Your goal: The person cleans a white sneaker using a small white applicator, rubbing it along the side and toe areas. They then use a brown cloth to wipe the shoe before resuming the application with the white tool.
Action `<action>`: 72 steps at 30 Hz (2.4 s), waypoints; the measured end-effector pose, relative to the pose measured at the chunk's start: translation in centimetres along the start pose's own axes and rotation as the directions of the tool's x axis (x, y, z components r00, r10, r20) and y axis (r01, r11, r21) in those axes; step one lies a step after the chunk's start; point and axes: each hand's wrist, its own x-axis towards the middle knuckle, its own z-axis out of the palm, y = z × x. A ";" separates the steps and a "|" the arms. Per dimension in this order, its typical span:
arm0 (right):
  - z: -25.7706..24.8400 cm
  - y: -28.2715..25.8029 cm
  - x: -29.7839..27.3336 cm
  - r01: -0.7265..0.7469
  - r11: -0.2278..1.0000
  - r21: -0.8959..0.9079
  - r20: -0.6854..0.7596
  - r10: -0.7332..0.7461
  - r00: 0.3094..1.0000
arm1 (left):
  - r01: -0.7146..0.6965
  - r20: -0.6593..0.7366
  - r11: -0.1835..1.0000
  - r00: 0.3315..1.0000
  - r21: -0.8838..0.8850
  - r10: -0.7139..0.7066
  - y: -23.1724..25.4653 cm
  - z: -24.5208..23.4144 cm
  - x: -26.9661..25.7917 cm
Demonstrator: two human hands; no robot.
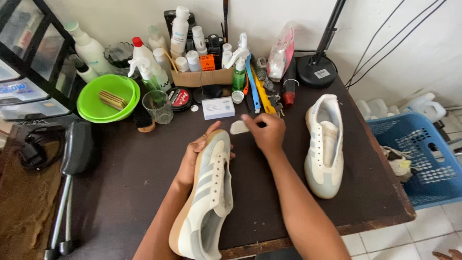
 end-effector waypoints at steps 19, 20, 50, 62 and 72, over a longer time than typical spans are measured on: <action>-0.6 -4.6 0.2 0.020 0.958 0.284 0.064 -0.040 0.997 | 0.035 0.101 0.989 0.995 -0.146 -0.020 1.9 3.5 -0.8; -0.5 -3.1 0.3 0.052 0.986 0.158 -0.020 -0.049 0.999 | 0.041 0.112 0.989 0.993 -0.144 -0.025 1.6 3.3 -0.8; -3.5 -8.9 -0.2 0.230 0.955 0.185 0.217 -0.268 0.939 | -0.281 -0.080 0.725 0.904 0.629 0.420 3.1 -0.1 -1.3; -2.9 -11.5 -2.8 0.154 0.879 0.452 0.526 -0.402 0.750 | -0.299 -0.026 0.616 0.887 0.729 0.461 3.6 0.6 -1.5; -1.9 -10.6 -3.3 0.294 0.898 0.327 0.450 -0.422 0.787 | -0.296 -0.029 0.657 0.899 0.694 0.436 2.9 -0.6 -1.5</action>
